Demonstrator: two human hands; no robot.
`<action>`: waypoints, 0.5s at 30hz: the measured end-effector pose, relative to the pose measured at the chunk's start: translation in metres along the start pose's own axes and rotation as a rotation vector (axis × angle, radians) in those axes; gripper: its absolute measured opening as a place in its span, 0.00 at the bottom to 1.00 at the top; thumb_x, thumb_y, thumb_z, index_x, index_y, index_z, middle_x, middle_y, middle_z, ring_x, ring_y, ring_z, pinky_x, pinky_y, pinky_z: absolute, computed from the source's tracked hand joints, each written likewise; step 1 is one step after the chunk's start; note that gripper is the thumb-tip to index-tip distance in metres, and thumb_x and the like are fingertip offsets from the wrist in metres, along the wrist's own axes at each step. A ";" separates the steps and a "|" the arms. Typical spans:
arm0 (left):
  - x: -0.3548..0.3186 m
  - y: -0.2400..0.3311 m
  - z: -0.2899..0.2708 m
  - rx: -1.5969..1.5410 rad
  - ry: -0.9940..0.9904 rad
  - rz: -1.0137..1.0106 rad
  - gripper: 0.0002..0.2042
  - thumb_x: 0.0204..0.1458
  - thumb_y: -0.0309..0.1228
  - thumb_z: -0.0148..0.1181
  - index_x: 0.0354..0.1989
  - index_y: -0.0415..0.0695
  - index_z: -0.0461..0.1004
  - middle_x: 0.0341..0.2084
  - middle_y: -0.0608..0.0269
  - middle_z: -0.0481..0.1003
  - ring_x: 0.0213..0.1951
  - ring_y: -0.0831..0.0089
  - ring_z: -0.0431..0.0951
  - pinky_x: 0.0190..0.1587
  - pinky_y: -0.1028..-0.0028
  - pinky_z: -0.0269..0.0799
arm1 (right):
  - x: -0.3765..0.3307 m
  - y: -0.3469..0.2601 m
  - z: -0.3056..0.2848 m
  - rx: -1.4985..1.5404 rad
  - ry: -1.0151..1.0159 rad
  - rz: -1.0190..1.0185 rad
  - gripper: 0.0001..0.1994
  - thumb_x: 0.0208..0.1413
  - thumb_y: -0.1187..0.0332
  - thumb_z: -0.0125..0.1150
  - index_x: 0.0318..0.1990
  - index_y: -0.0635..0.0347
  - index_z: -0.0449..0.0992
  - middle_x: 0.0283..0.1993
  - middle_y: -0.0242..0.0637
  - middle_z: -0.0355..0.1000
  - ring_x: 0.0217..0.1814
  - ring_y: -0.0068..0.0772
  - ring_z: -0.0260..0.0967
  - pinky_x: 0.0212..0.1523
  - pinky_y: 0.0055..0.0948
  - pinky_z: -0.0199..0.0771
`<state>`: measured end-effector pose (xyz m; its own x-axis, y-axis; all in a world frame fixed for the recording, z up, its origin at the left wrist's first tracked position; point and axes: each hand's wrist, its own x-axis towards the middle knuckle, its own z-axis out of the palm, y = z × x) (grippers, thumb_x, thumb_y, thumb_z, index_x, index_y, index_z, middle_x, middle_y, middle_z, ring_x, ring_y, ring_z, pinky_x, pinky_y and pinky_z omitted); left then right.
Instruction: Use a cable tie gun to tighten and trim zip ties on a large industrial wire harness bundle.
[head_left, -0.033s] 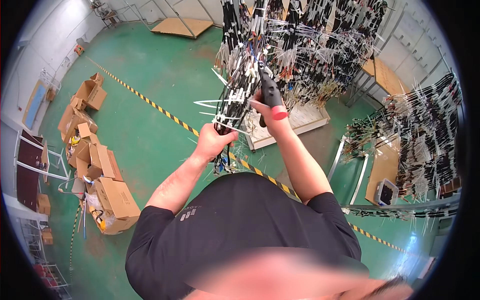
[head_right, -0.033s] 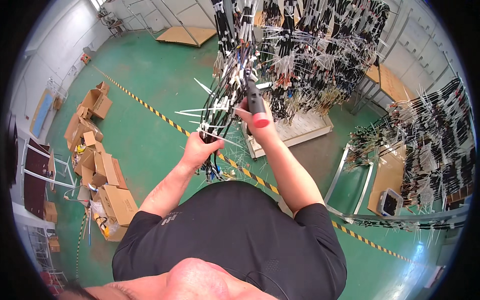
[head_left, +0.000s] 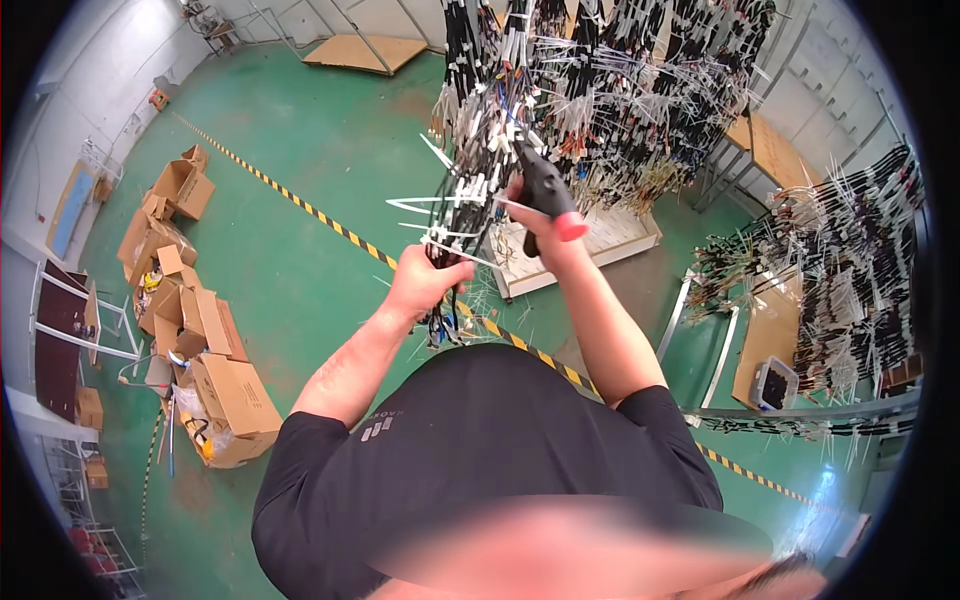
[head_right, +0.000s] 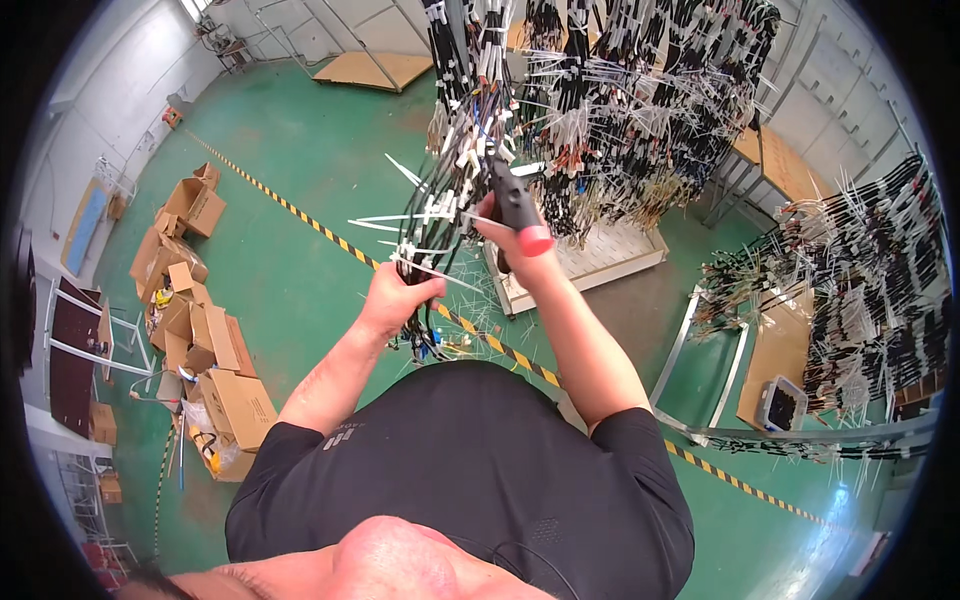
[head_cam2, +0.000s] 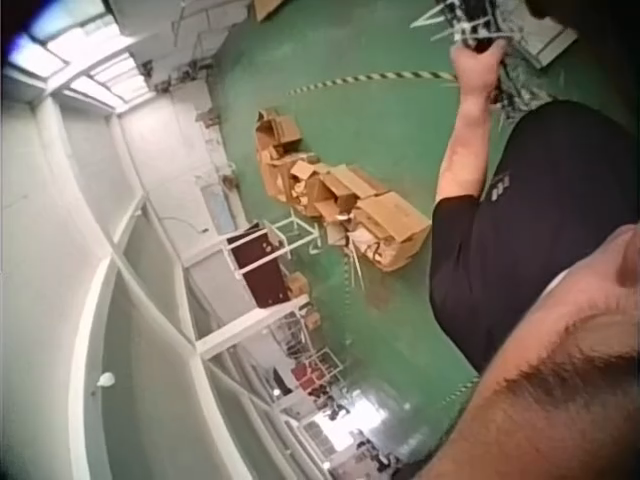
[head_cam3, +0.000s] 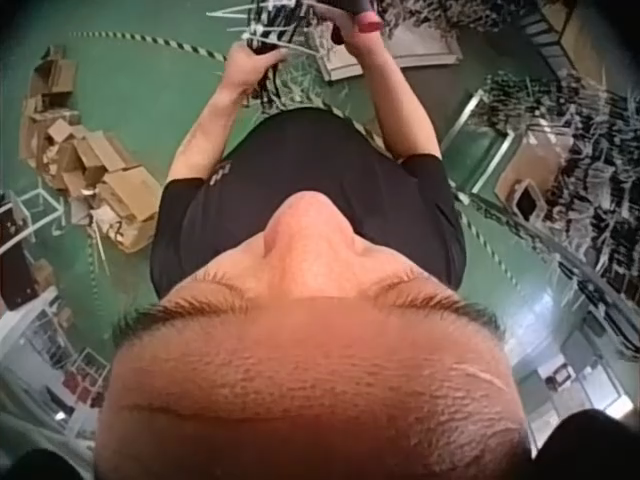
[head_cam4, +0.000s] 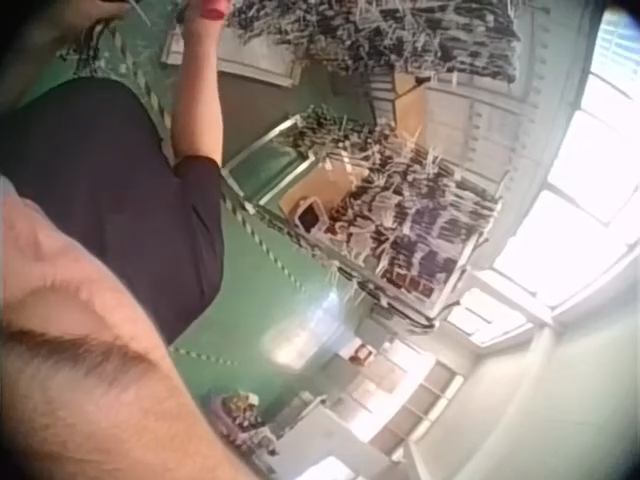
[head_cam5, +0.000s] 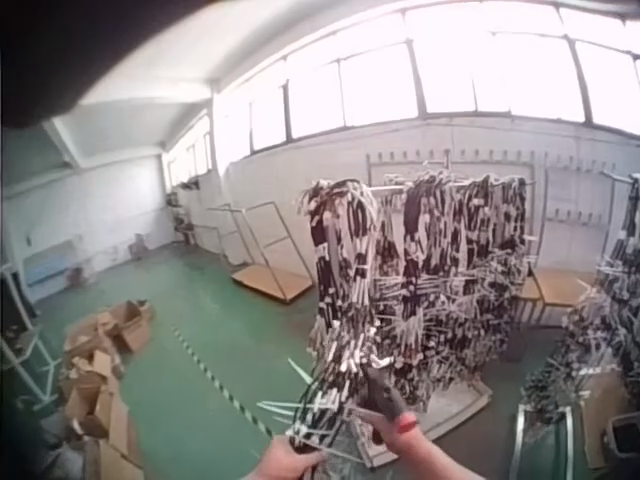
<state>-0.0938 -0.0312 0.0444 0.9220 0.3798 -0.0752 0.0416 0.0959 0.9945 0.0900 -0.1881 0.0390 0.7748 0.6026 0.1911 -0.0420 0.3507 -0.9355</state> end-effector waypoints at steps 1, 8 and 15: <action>0.001 -0.002 -0.008 -0.073 -0.021 -0.024 0.05 0.55 0.22 0.72 0.37 0.35 0.83 0.27 0.62 0.83 0.26 0.75 0.82 0.30 0.74 0.79 | -0.006 -0.010 -0.008 0.112 -0.120 -0.026 0.20 0.56 0.78 0.72 0.56 0.59 0.76 0.49 0.31 0.79 0.54 0.28 0.76 0.63 0.32 0.73; -0.001 0.026 -0.065 -0.315 -0.206 -0.228 0.08 0.61 0.22 0.68 0.46 0.35 0.78 0.34 0.58 0.82 0.32 0.73 0.83 0.33 0.73 0.81 | -0.021 0.019 -0.112 -0.029 -0.334 0.092 0.32 0.57 0.79 0.66 0.72 0.59 0.71 0.65 0.38 0.78 0.71 0.36 0.72 0.75 0.39 0.65; -0.021 0.061 -0.053 -0.389 -0.340 -0.171 0.10 0.59 0.27 0.69 0.44 0.34 0.78 0.29 0.57 0.79 0.27 0.71 0.77 0.30 0.73 0.73 | -0.015 0.050 -0.061 0.102 -0.508 0.082 0.32 0.57 0.73 0.70 0.71 0.59 0.73 0.68 0.38 0.76 0.74 0.35 0.71 0.75 0.39 0.66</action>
<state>-0.1308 0.0160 0.1030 0.9899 0.0158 -0.1411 0.1155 0.4885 0.8649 0.1142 -0.2230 -0.0291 0.3635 0.8939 0.2623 -0.1703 0.3406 -0.9247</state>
